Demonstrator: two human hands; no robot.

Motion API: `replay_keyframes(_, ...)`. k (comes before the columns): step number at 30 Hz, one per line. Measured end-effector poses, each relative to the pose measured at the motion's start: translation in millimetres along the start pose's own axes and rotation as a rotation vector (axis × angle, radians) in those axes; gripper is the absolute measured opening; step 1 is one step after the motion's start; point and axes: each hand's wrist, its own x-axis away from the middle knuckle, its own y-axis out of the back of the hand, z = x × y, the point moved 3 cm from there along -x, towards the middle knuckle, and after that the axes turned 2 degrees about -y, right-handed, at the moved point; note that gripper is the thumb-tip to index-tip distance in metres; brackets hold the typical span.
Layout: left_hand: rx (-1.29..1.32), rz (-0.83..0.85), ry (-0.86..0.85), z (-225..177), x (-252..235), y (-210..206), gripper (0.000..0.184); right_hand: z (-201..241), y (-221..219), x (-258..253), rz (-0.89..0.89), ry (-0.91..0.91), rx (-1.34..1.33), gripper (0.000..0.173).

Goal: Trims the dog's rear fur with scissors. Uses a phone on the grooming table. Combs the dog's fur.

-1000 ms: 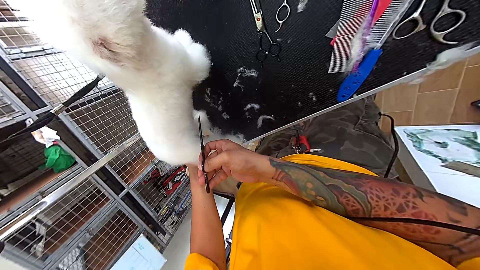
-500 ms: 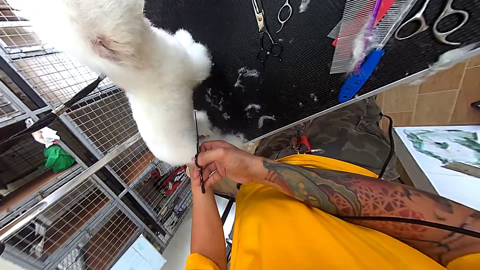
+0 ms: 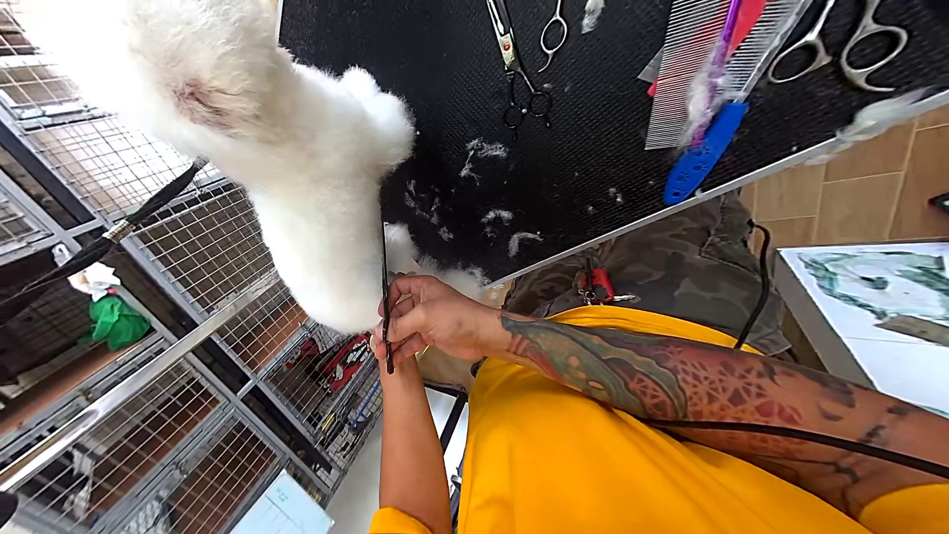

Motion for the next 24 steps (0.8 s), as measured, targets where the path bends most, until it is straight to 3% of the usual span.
replay_keyframes(1, -0.027, -0.006, -0.038, 0.2, -0.8, -1.7, 0.011, -0.2, 1.1, -0.4, 0.008, 0.014, -0.002, 0.029)
replay_keyframes(4, 0.01, 0.298, -0.071, -0.4, -5.0, 3.7, 0.024, 1.7, 3.6, -4.4, 0.062, 0.049, -0.032, 0.022)
replay_keyframes(7, -0.102, 0.209, -0.199, -0.5, -11.8, 2.0, 0.019, 4.8, 2.9, -7.1, 0.042, 0.058, -0.032, 0.016)
replay_keyframes(9, -0.187, 0.252, -0.226, -1.9, -10.4, 7.0, 0.022, 4.9, 3.7, -7.2, 0.0, 0.051, 0.008, 0.03)
replay_keyframes(11, -0.091, 0.241, -0.183, -0.7, -10.2, 7.0, 0.022, 4.7, 4.4, -6.1, -0.018, 0.047, 0.005, 0.029)
replay_keyframes(13, 0.021, 0.195, -0.126, 0.2, -11.1, 4.5, 0.019, 4.7, 5.6, -6.5, 0.015, 0.065, -0.028, 0.015)
replay_keyframes(15, 0.106, 0.206, -0.075, -0.3, -12.5, 5.1, 0.019, 6.1, 7.2, -9.4, 0.058, 0.081, -0.049, 0.017)
replay_keyframes(17, 0.111, 0.179, -0.074, -1.9, -15.4, 9.8, 0.02, 8.5, 7.2, -11.6, 0.053, 0.072, -0.056, 0.011)
replay_keyframes(21, 0.036, 0.032, -0.144, -3.0, -15.0, 13.3, 0.023, 5.6, 11.2, -9.2, 0.016, 0.029, -0.058, 0.022)
replay_keyframes(24, 0.106, -0.027, -0.024, -4.2, -10.3, 14.1, 0.026, 2.3, 17.9, -2.0, 0.091, 0.016, -0.132, 0.012)
